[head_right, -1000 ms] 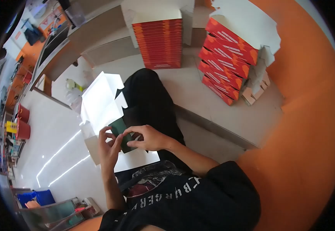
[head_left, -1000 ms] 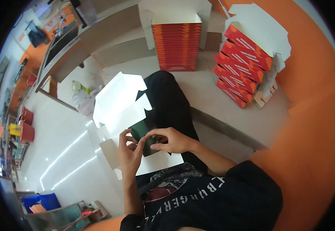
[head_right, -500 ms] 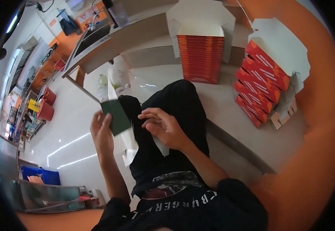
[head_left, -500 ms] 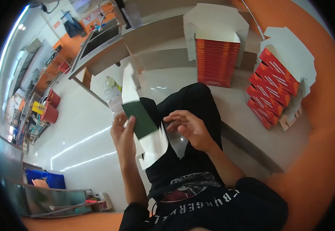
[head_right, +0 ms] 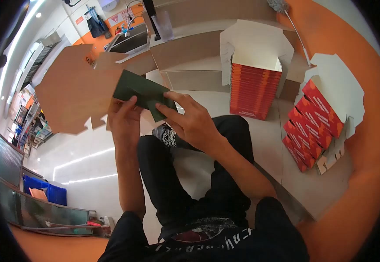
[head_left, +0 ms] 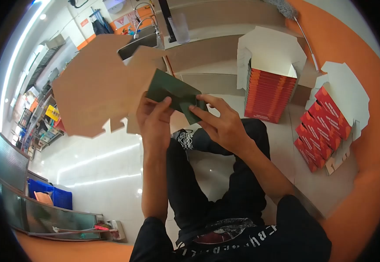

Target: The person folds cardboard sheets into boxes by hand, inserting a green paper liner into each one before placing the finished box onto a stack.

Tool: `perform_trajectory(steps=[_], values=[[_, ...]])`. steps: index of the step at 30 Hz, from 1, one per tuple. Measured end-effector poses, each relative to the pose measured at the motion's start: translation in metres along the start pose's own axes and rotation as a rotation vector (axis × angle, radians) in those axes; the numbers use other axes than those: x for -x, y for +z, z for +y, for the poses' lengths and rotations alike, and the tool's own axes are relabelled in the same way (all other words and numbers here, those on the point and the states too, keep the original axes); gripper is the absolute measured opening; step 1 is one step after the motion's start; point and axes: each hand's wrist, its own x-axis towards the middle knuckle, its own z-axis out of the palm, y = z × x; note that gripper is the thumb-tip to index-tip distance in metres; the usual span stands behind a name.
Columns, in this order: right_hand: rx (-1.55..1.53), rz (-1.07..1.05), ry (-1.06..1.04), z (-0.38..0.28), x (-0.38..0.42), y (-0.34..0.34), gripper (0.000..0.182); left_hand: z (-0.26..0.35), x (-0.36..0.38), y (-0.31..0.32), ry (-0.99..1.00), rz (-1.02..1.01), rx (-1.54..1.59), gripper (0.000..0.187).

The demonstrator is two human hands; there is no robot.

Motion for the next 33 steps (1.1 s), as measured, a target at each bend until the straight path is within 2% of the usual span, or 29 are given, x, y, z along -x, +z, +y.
perform_trajectory(steps=[4,6,7,9,11,13,14,15,17,20,23,24,25,27,30,31,33], values=[[-0.039,-0.088,0.099,0.027,-0.011,0.017,0.036,-0.026,-0.013,-0.008,-0.068,-0.001,0.024,0.020],[-0.090,-0.074,0.184,0.037,-0.011,0.029,0.035,-0.034,-0.022,-0.008,-0.064,0.029,0.016,0.018],[-0.133,-0.076,0.216,0.041,-0.013,0.037,0.034,-0.045,-0.028,-0.016,-0.122,-0.001,0.026,0.018],[-0.134,-0.018,0.159,0.061,-0.015,0.051,0.033,-0.068,-0.037,-0.029,-0.158,0.012,-0.009,0.022],[-0.129,-0.086,0.191,0.077,-0.017,0.055,0.036,-0.093,-0.050,-0.045,-0.156,0.048,-0.238,0.024],[-0.282,-0.144,0.356,0.091,-0.020,0.062,0.040,-0.103,-0.063,-0.054,-0.303,-0.043,-0.232,0.028],[-0.313,-0.152,0.437,0.103,-0.022,0.065,0.050,-0.094,-0.063,-0.045,-0.280,-0.033,-0.230,0.033],[-0.439,-0.159,0.571,0.111,-0.023,0.065,0.064,-0.117,-0.074,-0.058,-0.240,-0.188,-0.164,0.038],[-0.592,-0.268,0.690,0.134,-0.022,0.067,0.075,-0.104,-0.083,-0.054,-0.259,-0.224,-0.226,0.038],[-0.466,-0.380,0.665,0.161,-0.015,0.070,0.076,-0.115,-0.106,-0.058,-0.315,-0.427,-0.384,0.042],[-0.549,-0.272,0.649,0.197,-0.002,0.069,0.065,-0.114,-0.110,-0.070,-0.042,-0.709,-0.892,0.051],[-0.584,-0.280,0.705,0.217,0.009,0.065,0.053,-0.115,-0.108,-0.076,-0.131,-0.745,-1.045,0.061],[-0.514,-0.233,0.647,0.232,0.017,0.066,0.047,-0.118,-0.107,-0.084,-0.035,-0.842,-1.153,0.062],[-0.594,-0.295,0.759,0.262,0.032,0.059,0.045,-0.127,-0.102,-0.111,0.174,-1.027,-1.360,0.063],[-0.794,-0.260,1.174,0.276,0.039,0.056,0.057,-0.144,-0.090,-0.136,0.217,-1.082,-1.490,0.046],[-0.814,-0.247,1.225,0.276,0.038,0.056,0.058,-0.150,-0.089,-0.141,0.253,-1.099,-1.517,0.042],[-0.854,-0.218,1.324,0.268,0.029,0.062,0.059,-0.145,-0.095,-0.140,0.118,-1.081,-1.499,0.035]])
